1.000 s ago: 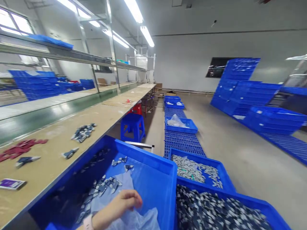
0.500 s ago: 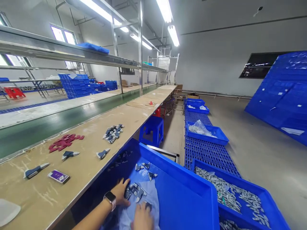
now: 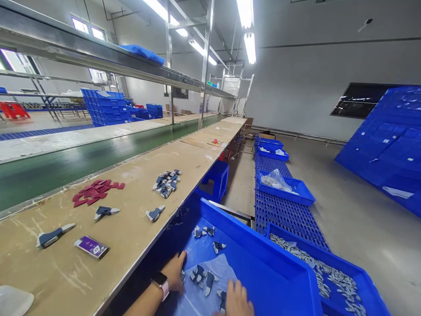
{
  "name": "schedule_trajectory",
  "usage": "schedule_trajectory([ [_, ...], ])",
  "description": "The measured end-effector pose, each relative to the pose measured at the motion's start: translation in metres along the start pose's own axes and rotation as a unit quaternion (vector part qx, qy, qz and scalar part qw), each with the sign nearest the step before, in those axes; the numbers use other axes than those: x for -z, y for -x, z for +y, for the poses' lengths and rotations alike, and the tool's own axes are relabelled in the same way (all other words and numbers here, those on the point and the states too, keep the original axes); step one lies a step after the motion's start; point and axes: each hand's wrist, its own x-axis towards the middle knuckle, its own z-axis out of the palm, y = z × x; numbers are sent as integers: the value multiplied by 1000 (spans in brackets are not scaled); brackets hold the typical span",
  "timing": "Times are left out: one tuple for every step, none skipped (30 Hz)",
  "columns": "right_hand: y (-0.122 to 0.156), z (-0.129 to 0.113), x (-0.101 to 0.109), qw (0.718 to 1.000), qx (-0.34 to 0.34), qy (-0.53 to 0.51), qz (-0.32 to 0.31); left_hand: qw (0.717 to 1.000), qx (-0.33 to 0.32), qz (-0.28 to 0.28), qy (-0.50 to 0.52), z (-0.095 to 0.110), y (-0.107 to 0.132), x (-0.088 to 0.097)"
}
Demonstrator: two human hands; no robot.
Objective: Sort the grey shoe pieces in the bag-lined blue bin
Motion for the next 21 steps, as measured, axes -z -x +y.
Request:
schedule_trajectory([
  [-1,-14,3,999,38,-15,23,1000,-2,2,2,1,0,-1],
  [-2,-28,5,995,81,-32,46,1000,-4,5,4,2,0,-1],
  [-3,-42,6,990,120,-47,62,1000,-7,7,5,2,0,-1],
  [-6,-54,4,983,155,-57,74,1000,-10,8,7,2,1,-1],
  [-9,-65,2,978,181,-62,78,1000,-12,7,9,2,1,-1],
  [-12,-73,-2,976,196,-61,77,1000,-14,5,13,1,1,-1],
  [-16,-78,-7,974,205,-59,75,1000,-16,2,16,0,1,-1],
  [-19,-81,-11,973,210,-59,74,1000,-18,-1,18,-1,1,-1],
  [-22,-81,-16,973,211,-58,76,1000,-21,0,21,-2,1,-2],
  [-24,-81,-20,973,208,-59,81,1000,-22,1,22,-3,0,-2],
  [-25,-79,-23,974,201,-59,88,999,-22,4,24,-3,0,-3],
  [-25,-77,-26,975,191,-58,95,999,-20,8,26,-3,-1,-4],
  [-24,-75,-28,977,179,-57,103,999,-17,11,28,-3,-1,-5],
  [-23,-73,-30,979,166,-53,108,999,-13,13,30,-2,-2,-6],
  [-21,-71,-32,980,155,-49,111,999,-8,12,34,-1,-2,-7],
  [-19,-70,-34,982,147,-43,114,999,-3,9,38,1,-2,-7],
  [-17,-69,-36,982,141,-34,119,999,1,7,42,2,-1,-7],
  [-16,-67,-38,982,136,-24,128,999,4,4,47,3,-1,-7],
  [-15,-65,-40,982,129,-12,140,999,5,5,53,4,0,-7],
  [-14,-63,-42,981,119,-1,153,998,7,8,59,5,0,-7],
  [-13,-59,-44,980,107,8,166,998,7,10,66,5,1,-7],
])
